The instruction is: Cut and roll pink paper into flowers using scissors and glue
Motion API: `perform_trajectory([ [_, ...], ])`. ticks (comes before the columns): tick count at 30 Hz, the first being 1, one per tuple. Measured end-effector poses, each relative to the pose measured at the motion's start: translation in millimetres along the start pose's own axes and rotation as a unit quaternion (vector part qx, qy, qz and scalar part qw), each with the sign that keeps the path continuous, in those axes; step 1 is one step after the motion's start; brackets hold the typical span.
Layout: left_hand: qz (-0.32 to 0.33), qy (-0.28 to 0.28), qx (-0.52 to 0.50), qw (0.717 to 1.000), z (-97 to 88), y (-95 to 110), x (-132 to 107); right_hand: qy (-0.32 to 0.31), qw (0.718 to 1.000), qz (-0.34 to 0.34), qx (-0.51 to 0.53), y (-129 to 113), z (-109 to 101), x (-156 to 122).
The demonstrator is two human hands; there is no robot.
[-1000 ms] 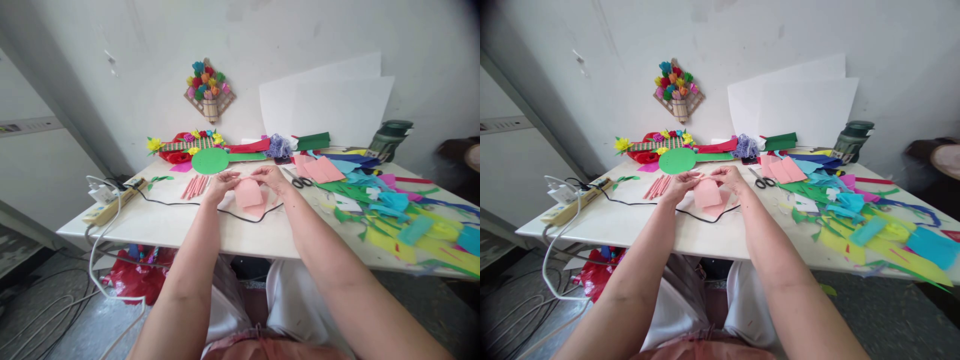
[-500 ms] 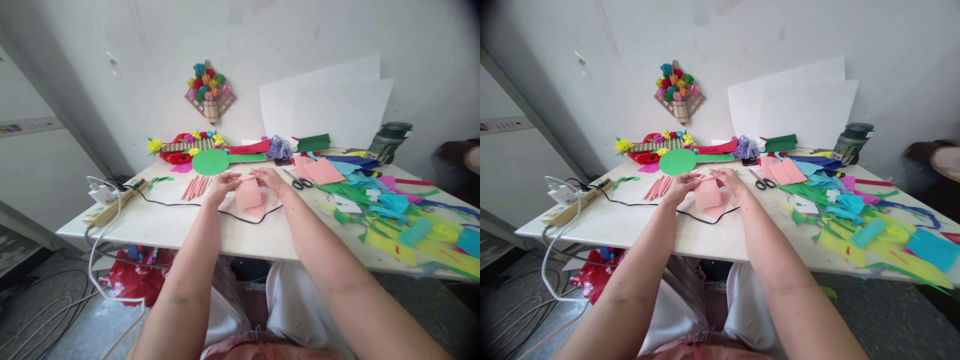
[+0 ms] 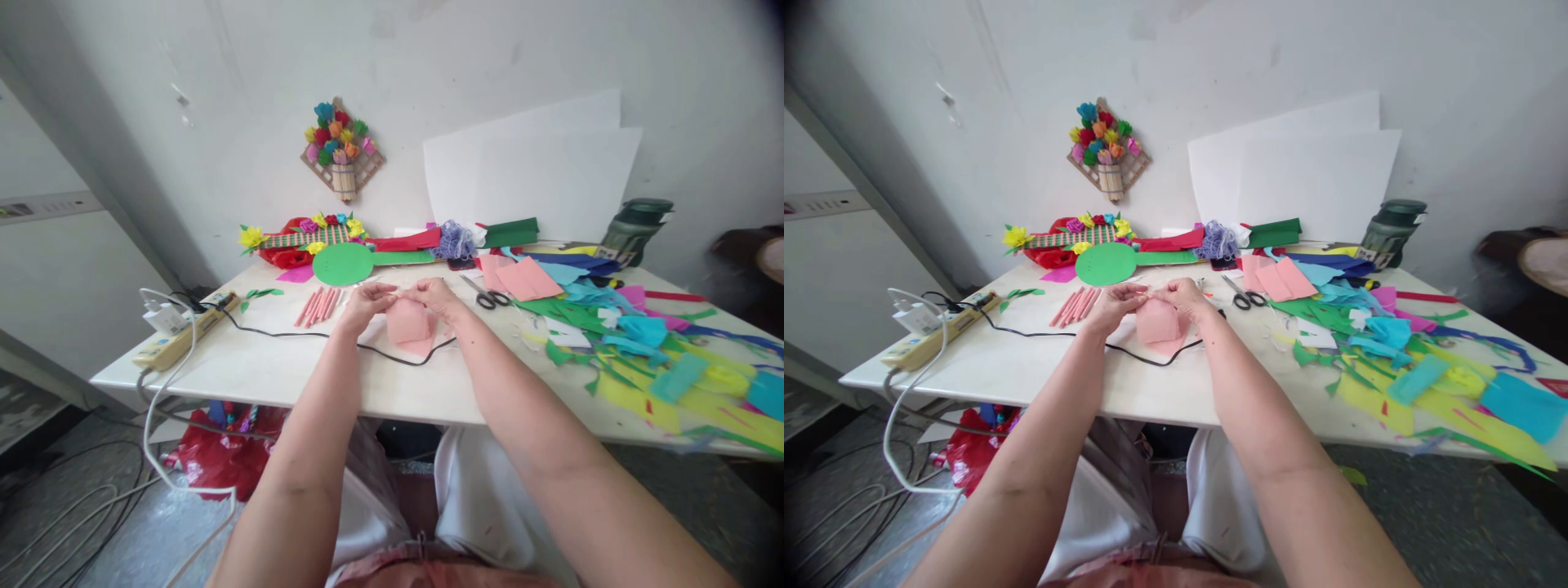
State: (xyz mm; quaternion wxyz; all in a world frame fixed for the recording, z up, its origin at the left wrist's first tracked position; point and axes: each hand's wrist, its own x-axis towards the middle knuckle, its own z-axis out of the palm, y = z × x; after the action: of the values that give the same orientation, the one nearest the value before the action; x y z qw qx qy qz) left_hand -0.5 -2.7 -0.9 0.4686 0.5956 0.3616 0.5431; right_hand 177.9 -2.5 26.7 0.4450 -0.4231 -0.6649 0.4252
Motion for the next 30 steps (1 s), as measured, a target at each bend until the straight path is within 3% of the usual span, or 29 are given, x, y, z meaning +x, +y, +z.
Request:
perform_trajectory([
  [15,-0.036,0.011,-0.014,0.999,3.0,6.3,-1.7,0.016,0.995,0.052,0.089,4.4,3.1,2.8],
  [30,-0.039,0.020,-0.034,0.998,3.1,9.2,-2.6,0.036,0.989,0.031,0.138,3.0,1.8,3.9],
])
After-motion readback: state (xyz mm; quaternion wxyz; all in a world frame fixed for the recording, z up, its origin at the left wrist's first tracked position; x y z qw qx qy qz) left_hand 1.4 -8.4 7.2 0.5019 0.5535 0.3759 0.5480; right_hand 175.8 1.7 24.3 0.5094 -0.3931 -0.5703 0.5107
